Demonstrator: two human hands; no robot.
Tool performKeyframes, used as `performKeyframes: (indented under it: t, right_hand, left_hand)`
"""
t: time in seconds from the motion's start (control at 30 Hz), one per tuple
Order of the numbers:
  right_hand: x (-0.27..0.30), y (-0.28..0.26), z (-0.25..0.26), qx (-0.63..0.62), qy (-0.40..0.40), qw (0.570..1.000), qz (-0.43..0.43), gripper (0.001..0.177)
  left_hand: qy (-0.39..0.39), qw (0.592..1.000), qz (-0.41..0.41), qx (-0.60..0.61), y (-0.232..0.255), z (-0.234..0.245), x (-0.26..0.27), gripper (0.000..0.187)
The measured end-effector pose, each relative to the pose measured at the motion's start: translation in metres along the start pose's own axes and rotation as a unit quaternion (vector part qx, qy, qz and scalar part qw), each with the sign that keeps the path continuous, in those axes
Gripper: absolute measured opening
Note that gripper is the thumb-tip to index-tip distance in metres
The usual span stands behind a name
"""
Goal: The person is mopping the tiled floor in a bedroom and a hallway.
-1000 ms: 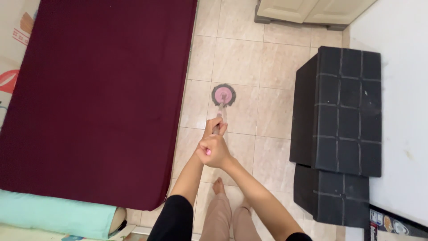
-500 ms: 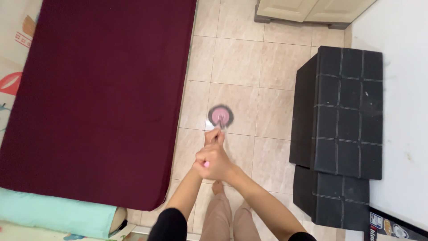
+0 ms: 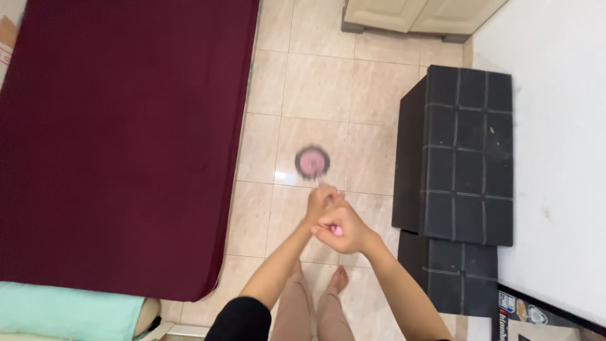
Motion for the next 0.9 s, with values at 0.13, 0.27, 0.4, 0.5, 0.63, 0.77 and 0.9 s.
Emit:
performKeyframes:
  t: [0.13,0.27,0.4,0.5,0.63,0.77,0.9]
  right_hand:
    - [0.022,-0.013,0.025,-0.018,0.025,0.999,0.016,0.042]
    - [0.041,-0.001,0.073,-0.038,0.114,0.992,0.042,0.027]
    - [0.058,0.003,0.121,-0.067,0.169,0.982,0.056,0.038]
    - [0.073,0.01,0.137,-0.065,0.19,0.979,0.037,0.04]
    - [0.076,0.007,0.131,-0.017,0.167,0.985,0.049,0.039]
    - [0.049,0.012,0.121,0.022,0.113,0.993,0.013,0.036]
    - [0.044,0.001,0.151,-0.041,0.308,0.947,0.083,0.029]
  left_hand:
    - [-0.04,0.998,0.046,0.007,-0.025,-0.048,0.007,0.03]
    - [-0.003,0.994,-0.098,-0.05,0.041,-0.047,-0.036,0.02]
    - [-0.025,0.977,-0.16,-0.14,0.055,-0.076,-0.072,0.026]
    - [-0.016,0.982,-0.128,-0.137,0.046,-0.092,-0.085,0.028]
    - [-0.018,0.988,-0.097,-0.116,0.031,-0.095,-0.088,0.031]
    - [-0.016,0.998,-0.052,-0.032,0.008,-0.077,-0.109,0.025]
    - [-0.028,0.97,-0.149,-0.19,0.031,-0.078,-0.126,0.015]
Point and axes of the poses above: each hand's wrist, its own x-axis away from the middle knuckle, its own z-axis out of the back of the hand, y = z × x, the point moved 10 cm from there along -x, towards the middle knuckle, and after that the axes turned 14 degrees about -y, right-handed, at the moved point
